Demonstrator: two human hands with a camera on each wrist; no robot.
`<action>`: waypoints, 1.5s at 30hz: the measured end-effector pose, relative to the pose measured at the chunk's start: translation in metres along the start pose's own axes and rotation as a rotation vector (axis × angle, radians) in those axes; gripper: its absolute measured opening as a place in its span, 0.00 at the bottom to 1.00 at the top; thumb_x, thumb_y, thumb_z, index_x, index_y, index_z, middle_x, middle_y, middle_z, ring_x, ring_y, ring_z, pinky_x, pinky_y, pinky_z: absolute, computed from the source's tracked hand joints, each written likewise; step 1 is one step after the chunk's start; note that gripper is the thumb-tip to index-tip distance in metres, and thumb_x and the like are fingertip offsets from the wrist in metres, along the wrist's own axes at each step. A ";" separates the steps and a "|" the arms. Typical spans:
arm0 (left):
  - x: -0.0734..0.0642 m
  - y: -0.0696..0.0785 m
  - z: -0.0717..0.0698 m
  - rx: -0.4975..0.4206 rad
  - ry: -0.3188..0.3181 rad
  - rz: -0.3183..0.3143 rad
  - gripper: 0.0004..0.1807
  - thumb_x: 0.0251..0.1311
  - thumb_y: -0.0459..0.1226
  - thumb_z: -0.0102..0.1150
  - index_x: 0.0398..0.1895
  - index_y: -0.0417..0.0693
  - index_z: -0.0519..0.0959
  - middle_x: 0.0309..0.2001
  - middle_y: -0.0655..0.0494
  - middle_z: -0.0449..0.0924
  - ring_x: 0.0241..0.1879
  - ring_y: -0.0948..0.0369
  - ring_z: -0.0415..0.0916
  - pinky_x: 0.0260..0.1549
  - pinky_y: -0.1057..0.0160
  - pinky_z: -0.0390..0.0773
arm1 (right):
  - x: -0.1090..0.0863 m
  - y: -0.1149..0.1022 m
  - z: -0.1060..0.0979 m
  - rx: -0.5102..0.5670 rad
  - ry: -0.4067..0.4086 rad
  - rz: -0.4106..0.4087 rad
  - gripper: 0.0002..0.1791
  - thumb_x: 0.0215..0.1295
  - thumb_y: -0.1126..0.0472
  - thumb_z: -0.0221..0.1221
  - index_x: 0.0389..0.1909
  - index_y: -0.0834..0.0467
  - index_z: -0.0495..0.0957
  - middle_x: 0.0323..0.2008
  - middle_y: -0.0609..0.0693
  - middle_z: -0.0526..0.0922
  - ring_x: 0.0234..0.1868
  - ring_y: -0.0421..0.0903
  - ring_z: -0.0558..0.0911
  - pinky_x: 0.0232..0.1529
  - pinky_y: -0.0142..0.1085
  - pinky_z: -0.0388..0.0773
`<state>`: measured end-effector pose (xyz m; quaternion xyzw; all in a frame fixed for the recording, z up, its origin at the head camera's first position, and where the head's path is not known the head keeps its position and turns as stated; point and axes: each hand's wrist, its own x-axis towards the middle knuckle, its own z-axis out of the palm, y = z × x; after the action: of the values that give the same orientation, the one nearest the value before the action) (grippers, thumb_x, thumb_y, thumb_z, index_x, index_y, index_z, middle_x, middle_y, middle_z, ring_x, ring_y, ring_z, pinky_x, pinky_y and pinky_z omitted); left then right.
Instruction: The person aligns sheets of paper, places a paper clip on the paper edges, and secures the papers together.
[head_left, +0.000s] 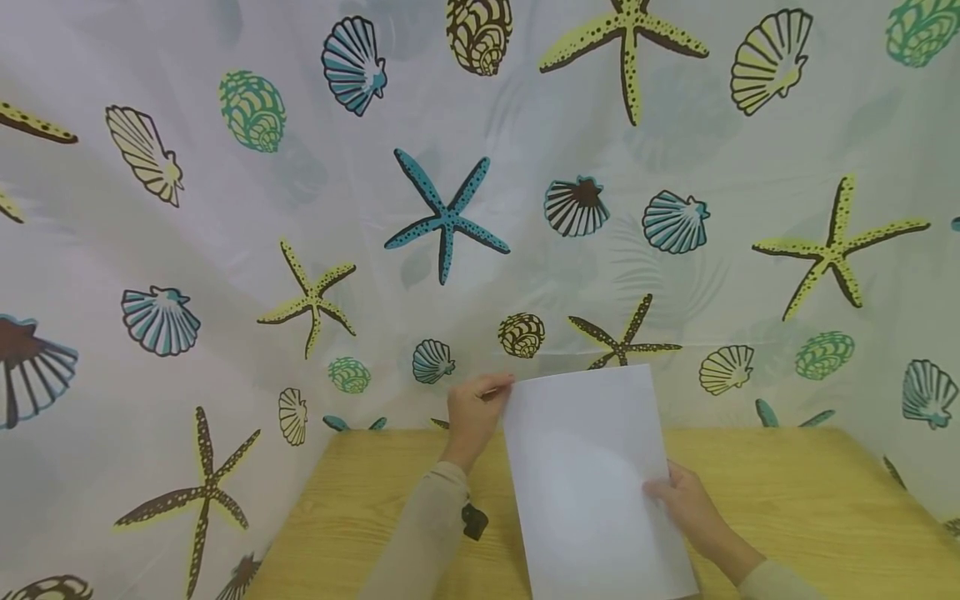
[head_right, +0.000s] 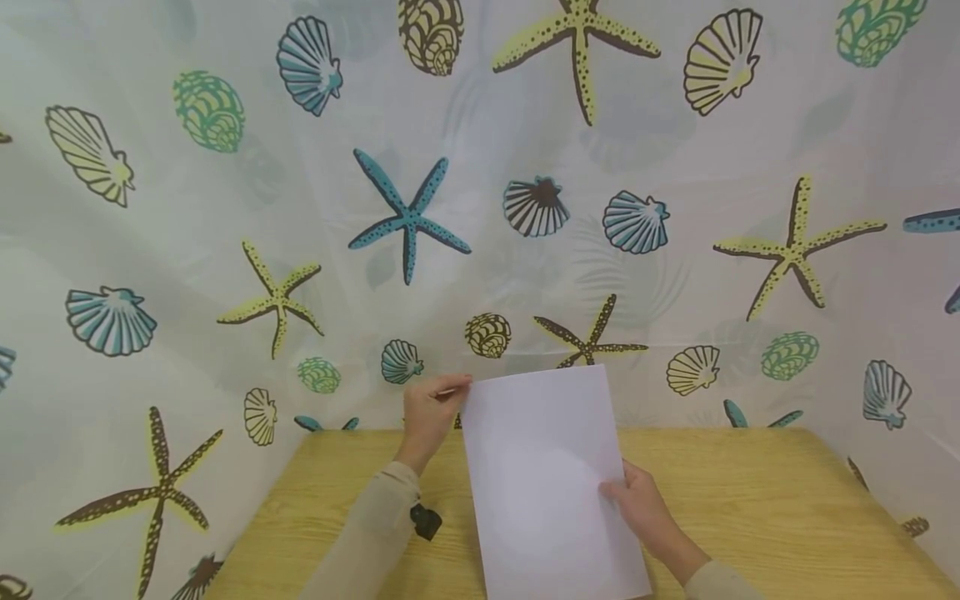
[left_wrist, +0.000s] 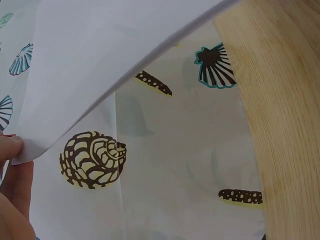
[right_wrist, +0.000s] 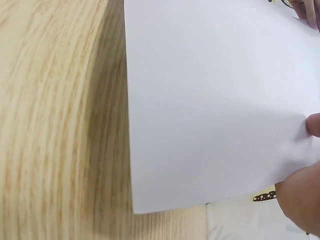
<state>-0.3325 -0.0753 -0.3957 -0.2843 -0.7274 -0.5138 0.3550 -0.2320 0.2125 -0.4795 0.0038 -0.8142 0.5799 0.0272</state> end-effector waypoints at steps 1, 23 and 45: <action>0.000 0.000 0.000 0.001 -0.002 -0.003 0.07 0.51 0.23 0.64 0.31 0.41 0.86 0.35 0.52 0.85 0.34 0.60 0.83 0.35 0.69 0.81 | 0.000 0.000 0.000 0.001 -0.002 0.001 0.27 0.65 0.70 0.49 0.62 0.79 0.57 0.59 0.74 0.66 0.59 0.66 0.69 0.58 0.57 0.67; 0.000 -0.001 0.002 -0.056 0.014 -0.036 0.08 0.51 0.22 0.64 0.30 0.41 0.85 0.35 0.52 0.85 0.35 0.57 0.82 0.36 0.64 0.82 | -0.001 -0.003 0.001 0.011 -0.023 0.003 0.28 0.66 0.70 0.48 0.63 0.79 0.55 0.63 0.74 0.61 0.63 0.68 0.62 0.61 0.59 0.61; 0.004 0.007 -0.002 0.017 -0.054 -0.020 0.08 0.54 0.24 0.61 0.37 0.39 0.83 0.35 0.49 0.84 0.35 0.60 0.81 0.36 0.67 0.80 | -0.002 -0.007 0.001 0.005 -0.031 -0.007 0.28 0.65 0.70 0.48 0.62 0.81 0.55 0.63 0.75 0.60 0.64 0.69 0.60 0.62 0.59 0.58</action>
<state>-0.3290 -0.0745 -0.3886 -0.2879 -0.7438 -0.5033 0.3325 -0.2297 0.2088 -0.4730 0.0156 -0.8131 0.5817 0.0166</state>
